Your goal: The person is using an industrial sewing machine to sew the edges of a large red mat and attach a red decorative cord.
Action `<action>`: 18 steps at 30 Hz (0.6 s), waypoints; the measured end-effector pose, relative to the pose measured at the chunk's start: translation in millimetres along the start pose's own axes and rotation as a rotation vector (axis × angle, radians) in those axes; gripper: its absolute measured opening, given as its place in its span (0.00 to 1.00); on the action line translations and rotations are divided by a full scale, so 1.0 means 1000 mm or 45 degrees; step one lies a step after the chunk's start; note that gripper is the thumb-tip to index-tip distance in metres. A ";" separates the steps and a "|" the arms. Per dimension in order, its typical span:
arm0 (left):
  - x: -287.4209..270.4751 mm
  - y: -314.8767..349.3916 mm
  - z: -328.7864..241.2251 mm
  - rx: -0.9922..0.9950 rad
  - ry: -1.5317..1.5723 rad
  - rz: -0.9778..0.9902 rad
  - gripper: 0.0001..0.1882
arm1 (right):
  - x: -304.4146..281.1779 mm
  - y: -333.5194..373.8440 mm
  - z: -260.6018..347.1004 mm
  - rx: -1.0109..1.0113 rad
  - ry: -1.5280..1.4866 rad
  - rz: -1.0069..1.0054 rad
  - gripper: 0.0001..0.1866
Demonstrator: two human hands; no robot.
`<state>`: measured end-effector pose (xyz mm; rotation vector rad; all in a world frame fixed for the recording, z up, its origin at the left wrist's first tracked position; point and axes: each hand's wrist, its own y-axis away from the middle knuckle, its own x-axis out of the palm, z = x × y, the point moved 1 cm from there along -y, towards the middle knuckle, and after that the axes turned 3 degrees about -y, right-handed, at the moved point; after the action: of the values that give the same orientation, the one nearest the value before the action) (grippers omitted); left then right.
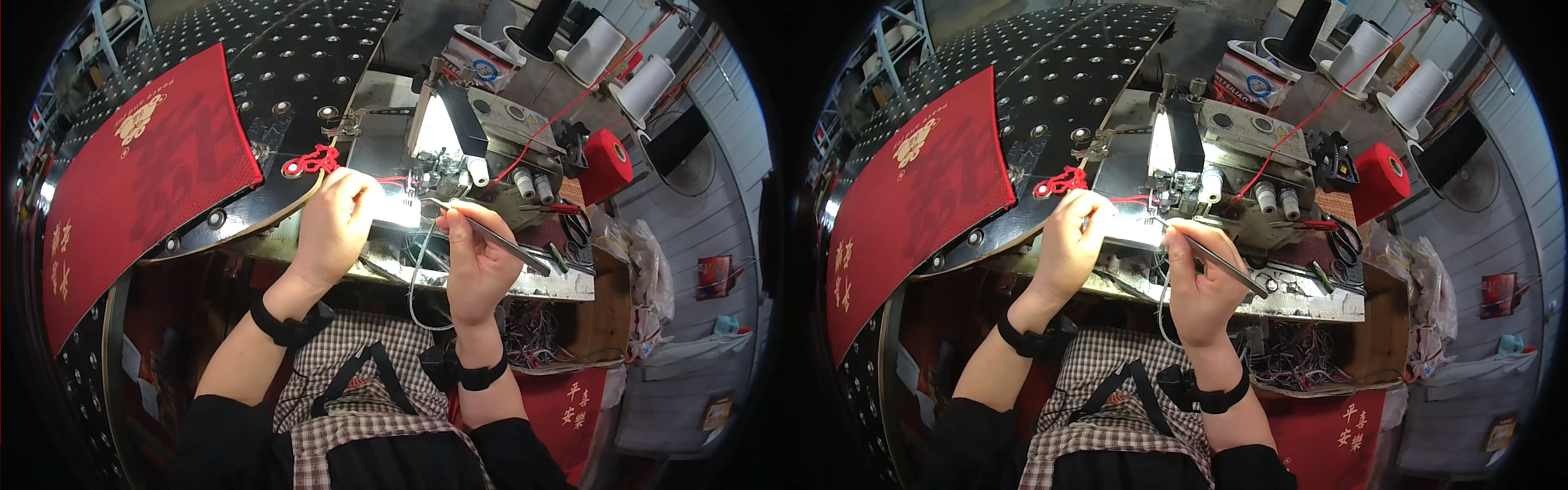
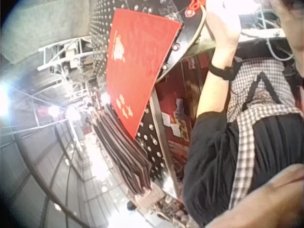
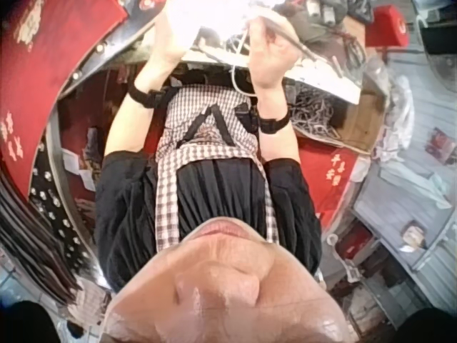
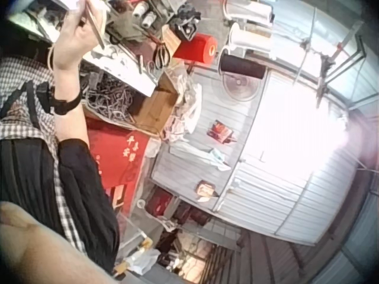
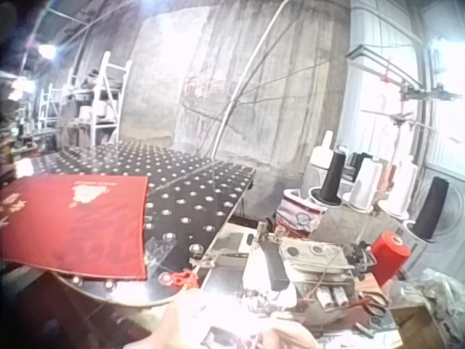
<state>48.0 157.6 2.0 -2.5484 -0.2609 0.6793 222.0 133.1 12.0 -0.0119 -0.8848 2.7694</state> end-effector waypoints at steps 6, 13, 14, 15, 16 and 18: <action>0.011 -0.021 0.015 0.602 -0.370 0.098 0.09 | 0.005 -0.003 -0.009 -0.049 0.180 -0.013 0.06; 0.019 -0.018 0.038 0.512 -0.323 0.165 0.10 | 0.019 -0.005 -0.021 -0.219 0.443 0.044 0.08; 0.019 -0.019 0.040 0.527 -0.313 0.157 0.10 | 0.020 -0.005 -0.021 -0.200 0.494 0.070 0.08; 0.019 -0.019 0.041 0.544 -0.302 0.147 0.10 | 0.023 -0.005 -0.023 -0.204 0.515 0.070 0.08; 0.018 -0.020 0.042 0.566 -0.321 0.153 0.10 | 0.024 -0.005 -0.024 -0.242 0.592 0.081 0.08; 0.018 -0.021 0.042 0.530 -0.289 0.144 0.10 | 0.025 -0.007 -0.028 -0.287 0.704 0.104 0.09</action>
<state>41.0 198.3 -26.8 -2.1023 -0.0419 0.9578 201.1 160.5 -5.3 -0.8216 -1.0362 2.5016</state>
